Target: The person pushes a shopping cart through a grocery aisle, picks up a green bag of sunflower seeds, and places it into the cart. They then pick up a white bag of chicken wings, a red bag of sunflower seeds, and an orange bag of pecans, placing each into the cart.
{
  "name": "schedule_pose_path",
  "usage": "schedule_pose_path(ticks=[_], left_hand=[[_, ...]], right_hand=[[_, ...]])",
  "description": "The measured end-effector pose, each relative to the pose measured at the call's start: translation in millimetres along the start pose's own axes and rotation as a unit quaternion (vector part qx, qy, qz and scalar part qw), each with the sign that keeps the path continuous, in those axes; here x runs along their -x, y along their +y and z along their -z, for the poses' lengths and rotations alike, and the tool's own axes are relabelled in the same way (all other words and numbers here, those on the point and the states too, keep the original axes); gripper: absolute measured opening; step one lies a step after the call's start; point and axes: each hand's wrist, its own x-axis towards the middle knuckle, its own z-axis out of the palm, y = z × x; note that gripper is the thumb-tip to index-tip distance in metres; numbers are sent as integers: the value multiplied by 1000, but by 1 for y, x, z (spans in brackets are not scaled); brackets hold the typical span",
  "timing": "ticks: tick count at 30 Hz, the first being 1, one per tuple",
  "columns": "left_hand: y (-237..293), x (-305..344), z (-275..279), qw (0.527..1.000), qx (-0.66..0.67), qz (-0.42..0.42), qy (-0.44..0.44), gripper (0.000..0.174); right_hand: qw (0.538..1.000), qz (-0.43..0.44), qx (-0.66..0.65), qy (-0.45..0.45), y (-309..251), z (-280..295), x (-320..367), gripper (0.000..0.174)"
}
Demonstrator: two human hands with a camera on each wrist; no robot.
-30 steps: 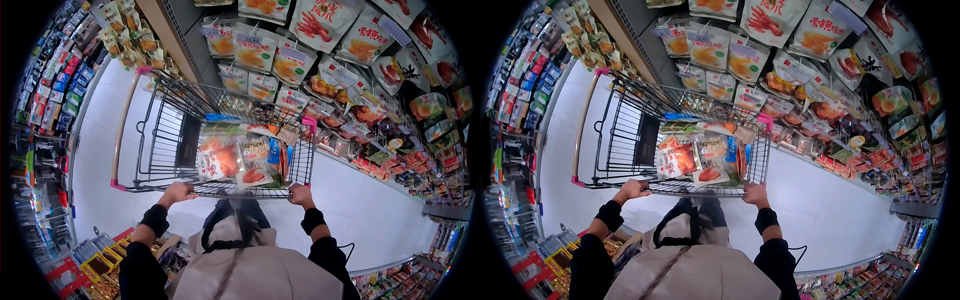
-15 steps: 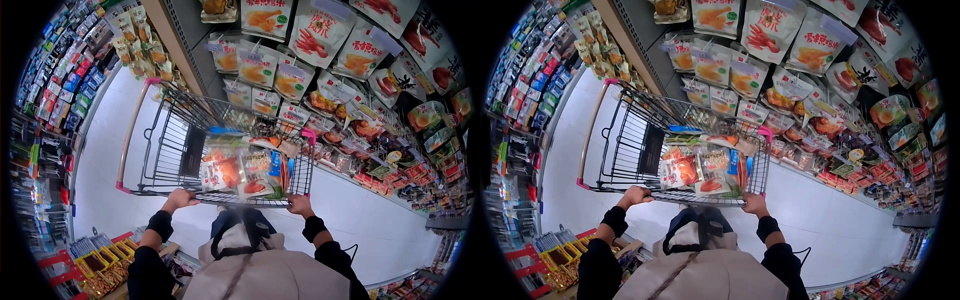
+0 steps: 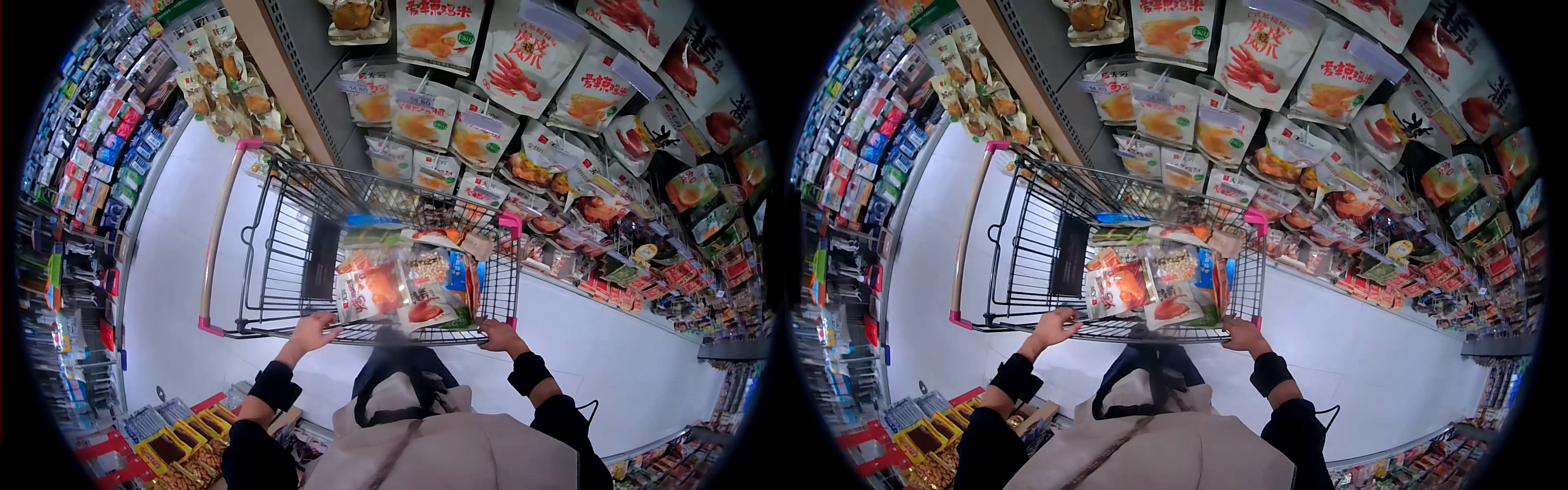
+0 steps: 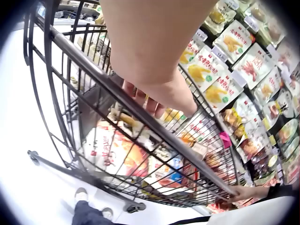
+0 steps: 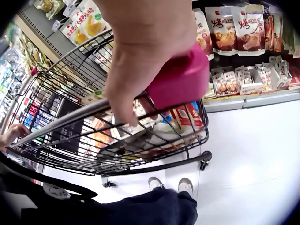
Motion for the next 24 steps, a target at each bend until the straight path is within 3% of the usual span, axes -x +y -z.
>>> schedule_pose_path(ticks=[4, 7, 11, 16, 21, 22, 24], left_hand=[[22, -23, -1, 954, 237, 105, 148, 22], [20, -36, -5, 915, 352, 108, 165, 22], [27, -41, 1, 928, 337, 94, 130, 20], [21, -41, 2, 887, 434, 89, 132, 20], [19, -42, 6, 893, 417, 142, 93, 22], [19, -44, 6, 897, 409, 139, 88, 21], [16, -47, 4, 906, 397, 117, 88, 19]], right_hand=[[997, 23, -67, -25, -36, 23, -20, 62], [995, 7, -97, 1, -73, 42, -54, 51], [989, 55, -114, 82, -90, 28, -123, 33], [986, 49, -108, 119, -108, 17, -208, 27], [980, -9, -129, 150, -129, 9, -281, 26], [978, 20, -129, 162, -124, 3, -300, 25], [971, -8, -142, 191, -122, -6, -325, 25]])
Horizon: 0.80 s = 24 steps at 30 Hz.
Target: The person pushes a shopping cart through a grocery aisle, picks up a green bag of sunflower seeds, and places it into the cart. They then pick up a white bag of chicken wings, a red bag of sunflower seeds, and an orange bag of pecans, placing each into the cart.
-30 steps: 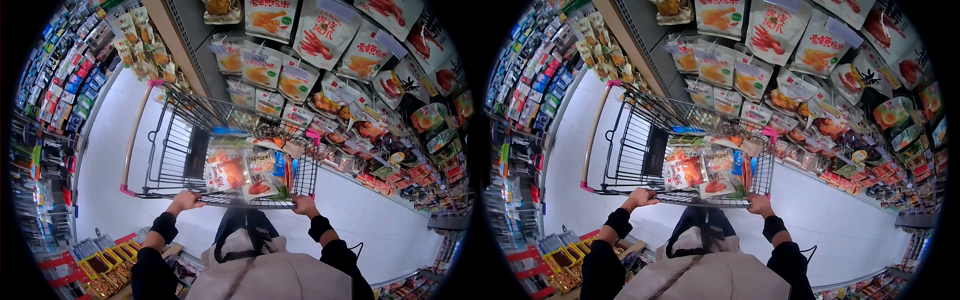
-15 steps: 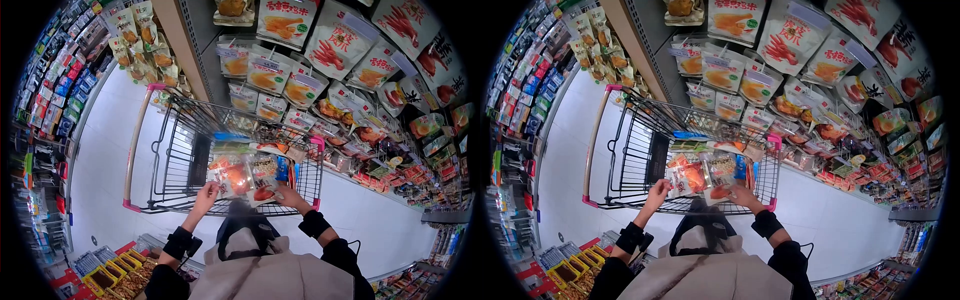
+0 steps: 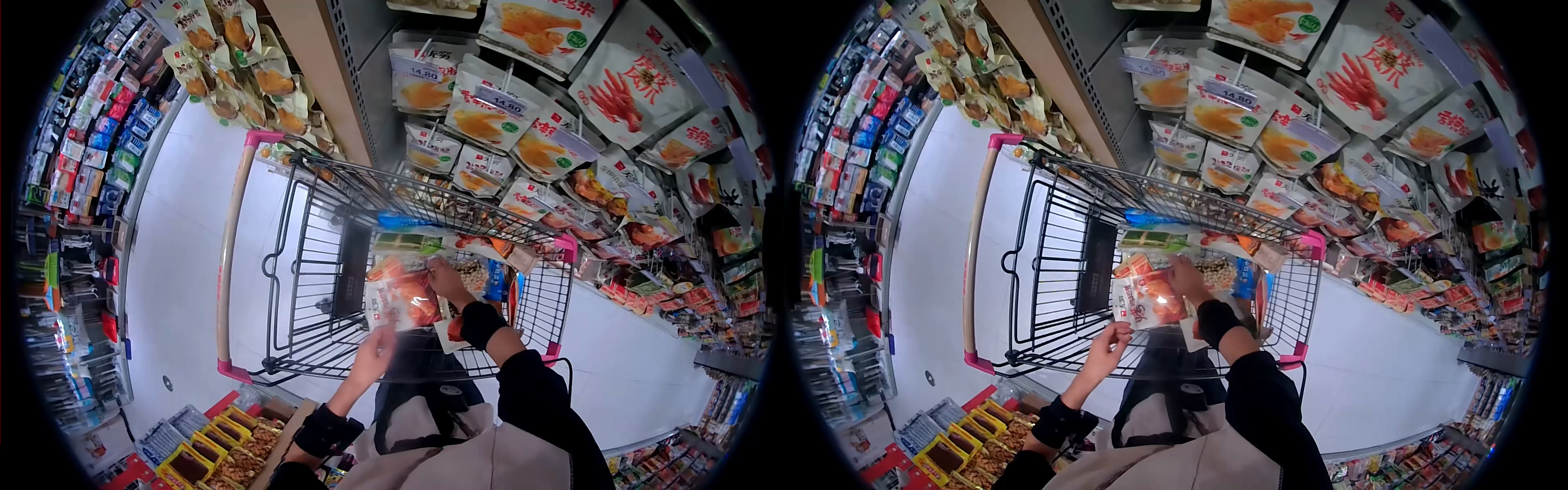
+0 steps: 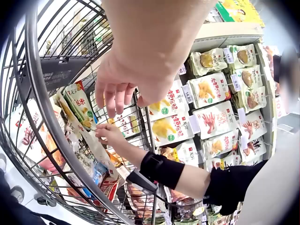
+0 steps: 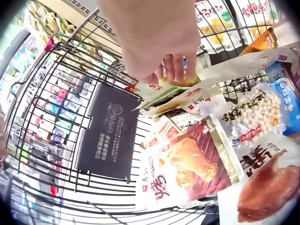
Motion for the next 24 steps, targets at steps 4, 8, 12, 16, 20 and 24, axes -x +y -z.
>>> schedule_pose_path(ticks=[4, 8, 12, 16, 20, 24], left_hand=[[4, -2, 1, 999, -42, 0, 15, 20], [18, -9, 8, 997, -79, -1, 15, 20], [17, -16, 15, 994, -99, -19, 28, 21], [20, -19, 18, 993, -111, 5, 25, 22], [14, -20, 21, 992, -123, -5, 26, 23], [21, -19, 22, 991, -133, 9, 15, 22]], right_hand=[[998, -47, 40, 1, -4, -17, -34, 26], [994, -35, 107, 11, 7, -33, -54, 28], [989, -39, 142, 17, 14, -48, -69, 27], [987, -61, 149, -23, 11, -47, -76, 21], [984, -47, 169, -18, 13, -49, -80, 19], [986, 21, 167, -23, 10, -36, -82, 22]])
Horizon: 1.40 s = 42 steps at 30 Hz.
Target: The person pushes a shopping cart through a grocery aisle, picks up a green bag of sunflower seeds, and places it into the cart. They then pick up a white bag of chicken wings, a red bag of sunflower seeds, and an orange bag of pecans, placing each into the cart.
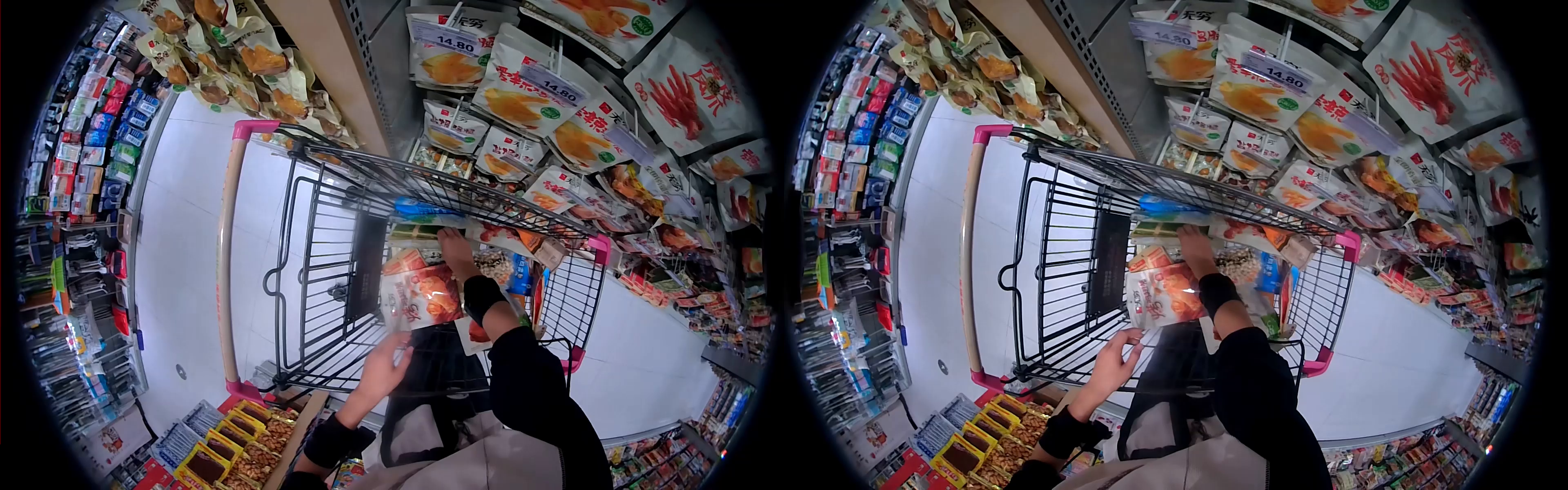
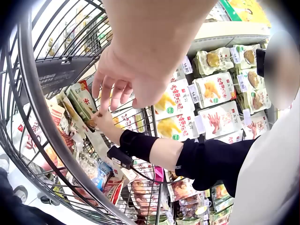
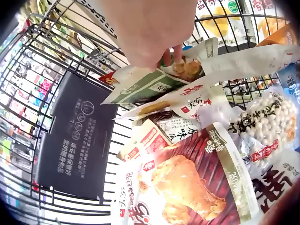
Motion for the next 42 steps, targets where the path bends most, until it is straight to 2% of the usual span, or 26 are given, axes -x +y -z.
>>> schedule_pose_path(ticks=[3, 6, 9, 10, 13, 14, 17, 21, 22, 23, 25, 27, 29, 30, 33, 34, 37, 40, 42], left_hand=[[-5, 1, -6, 999, -3, -36, 20, 21], [-5, 2, -10, 998, -18, -51, 25, 21], [-1, 2, -12, 997, -26, -72, 26, 23], [2, 3, -13, 997, -26, -71, 26, 23], [10, 4, -13, 995, -26, -94, 29, 29], [14, 5, -13, 994, -27, -100, 36, 29], [27, 7, -15, 990, -24, -120, 70, 32], [42, 12, -21, 987, 46, -109, 112, 48], [50, 14, -21, 985, 63, -111, 115, 49], [59, 16, -22, 984, 79, -112, 118, 50], [78, 22, -24, 971, 195, -126, 66, 49], [85, 25, -26, 937, 322, -132, -20, 47], [102, 37, -21, 942, 313, -93, -80, 45], [114, 44, -19, 941, 310, -97, -98, 44], [152, 67, -9, 939, 289, -113, -147, 46], [161, 73, -7, 939, 282, -129, -152, 47], [177, 94, -8, 927, 309, -138, -163, 50], [195, 111, -9, 918, 337, -139, -157, 50], [196, 116, -13, 912, 353, -145, -148, 50]], right_hand=[[995, 5, -86, 56, -4, 13, 4, 28], [965, 28, -238, 105, -17, 47, 17, 11], [928, 63, -331, 160, -22, 74, 36, 18], [932, 27, -342, 120, -22, 85, 46, 20], [942, -43, -314, 109, -19, 112, 75, 19], [940, -15, -307, 150, -19, 121, 85, 17], [942, -27, -299, 152, -24, 172, 117, 14], [873, -36, -422, 239, -15, 206, 149, 14], [859, -86, -455, 218, -21, 229, 162, 19], [849, -92, -472, 219, -24, 247, 174, 20], [828, -106, -506, 219, -27, 273, 194, 22], [813, -80, -515, 259, -22, 285, 206, 19], [795, -56, -526, 297, -19, 296, 216, 16], [752, -91, -592, 275, -25, 308, 223, 12], [705, -114, -657, 241, -54, 355, 250, 9], [675, -112, -695, 221, -58, 362, 258, 11], [674, -105, -711, 173, -77, 394, 284, 13], [639, -63, -750, 158, -79, 397, 300, 17], [653, -59, -744, 133, -80, 394, 312, 23]])
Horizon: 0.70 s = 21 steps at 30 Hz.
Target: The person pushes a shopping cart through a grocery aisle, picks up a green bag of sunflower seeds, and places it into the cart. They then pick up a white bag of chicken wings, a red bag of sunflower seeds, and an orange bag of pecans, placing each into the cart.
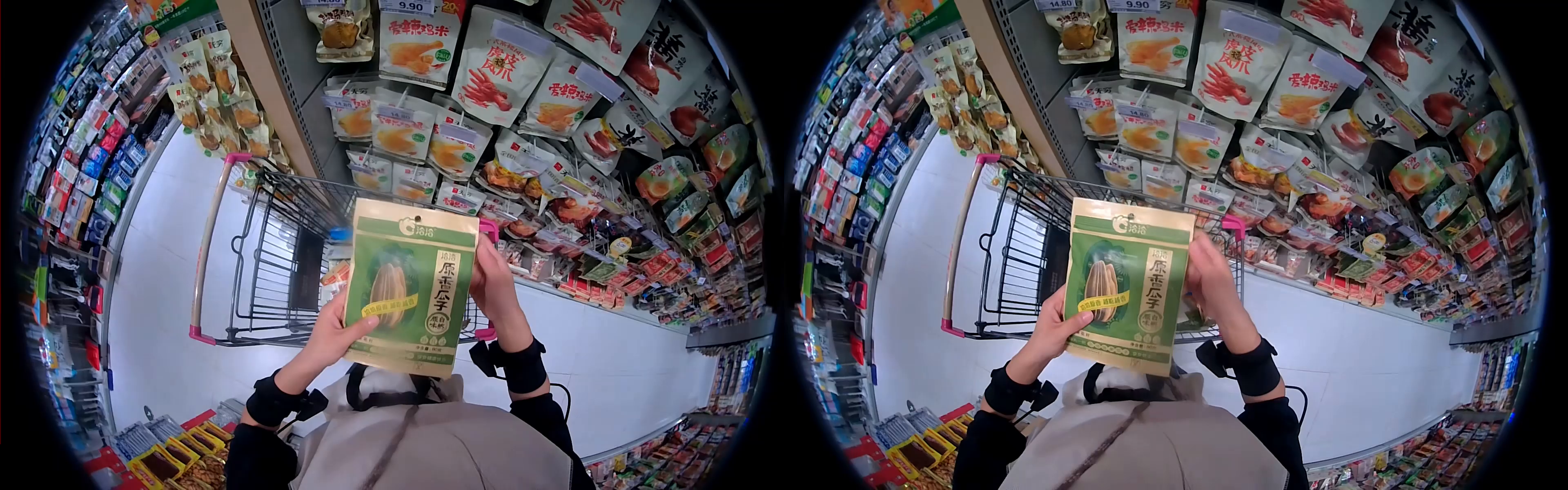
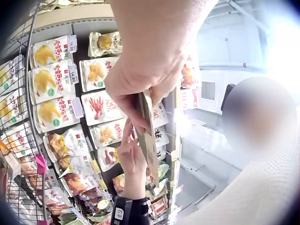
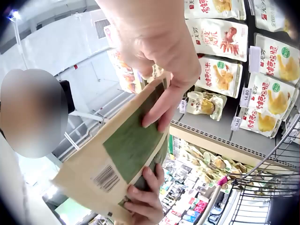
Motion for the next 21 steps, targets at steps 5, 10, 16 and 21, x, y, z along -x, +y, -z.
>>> schedule_pose_path(ticks=[5, 10, 16, 21], left_hand=[[1, 0, -14, 998, 7, -42, 56, 44], [-4, 2, -22, 991, -55, -82, 85, 42], [-4, 6, -28, 985, -116, -100, 83, 43], [-5, 2, -30, 983, -126, -113, 70, 47]], right_hand=[[988, -4, 119, -102, 24, 11, 34, 44], [987, 15, 118, -108, 34, 4, 45, 54], [987, 40, 133, -78, 30, 6, 54, 43], [990, 39, 98, -92, 24, 7, 54, 47]])
